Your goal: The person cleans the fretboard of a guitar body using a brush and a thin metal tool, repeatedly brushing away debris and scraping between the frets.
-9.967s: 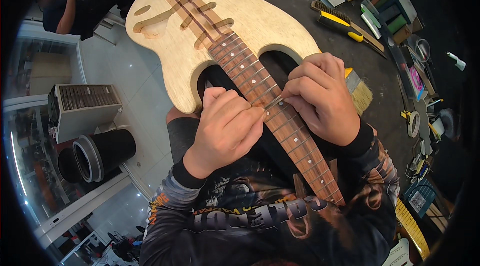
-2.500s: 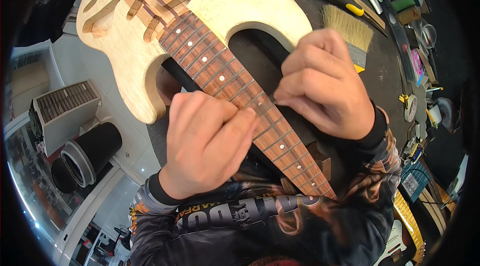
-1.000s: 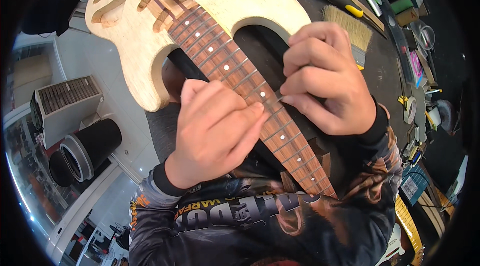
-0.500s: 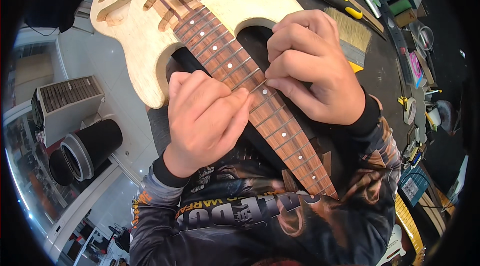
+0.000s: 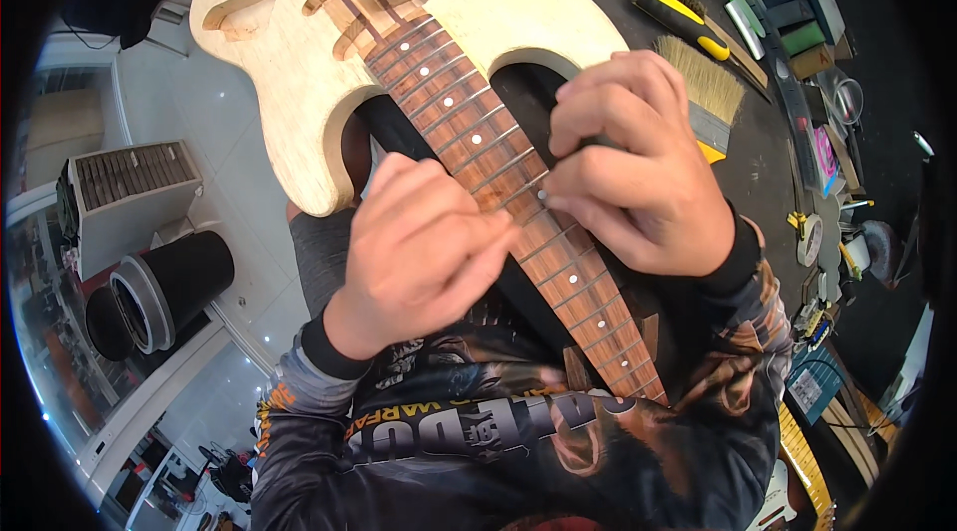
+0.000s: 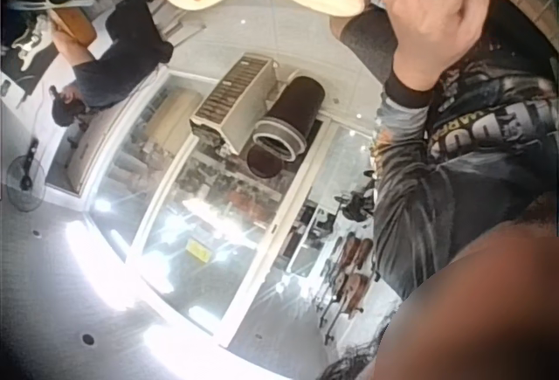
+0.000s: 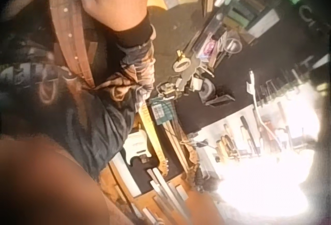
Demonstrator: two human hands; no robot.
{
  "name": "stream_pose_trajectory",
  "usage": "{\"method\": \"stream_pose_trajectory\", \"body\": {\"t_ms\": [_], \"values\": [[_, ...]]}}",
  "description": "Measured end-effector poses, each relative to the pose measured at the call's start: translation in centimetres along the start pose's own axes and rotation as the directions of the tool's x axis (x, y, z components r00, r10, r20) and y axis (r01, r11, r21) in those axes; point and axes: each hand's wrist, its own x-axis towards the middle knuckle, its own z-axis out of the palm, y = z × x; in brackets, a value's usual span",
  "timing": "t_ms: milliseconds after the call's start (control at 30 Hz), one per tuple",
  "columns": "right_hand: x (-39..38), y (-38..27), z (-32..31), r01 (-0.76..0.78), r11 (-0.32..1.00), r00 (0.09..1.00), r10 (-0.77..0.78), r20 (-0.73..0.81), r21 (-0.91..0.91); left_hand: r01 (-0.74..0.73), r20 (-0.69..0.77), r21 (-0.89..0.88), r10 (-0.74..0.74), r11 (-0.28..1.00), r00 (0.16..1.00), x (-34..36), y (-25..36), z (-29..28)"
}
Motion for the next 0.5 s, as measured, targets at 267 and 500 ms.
{"method": "stream_pose_trajectory", "body": {"t_ms": [267,500], "values": [[-0.2,-0.6,-0.3,0.03,0.999,0.997,-0.029,0.072,-0.017,-0.028,-0.012,-0.092,0.027,0.995,1.0,-0.6,0.0,0.0],[0.4,-0.7,-0.1,0.017,1.0,0.998,-0.018,0.066,0.015,0.009,-0.028,-0.112,-0.012,0.994,1.0,-1.1,0.4,0.0]]}}
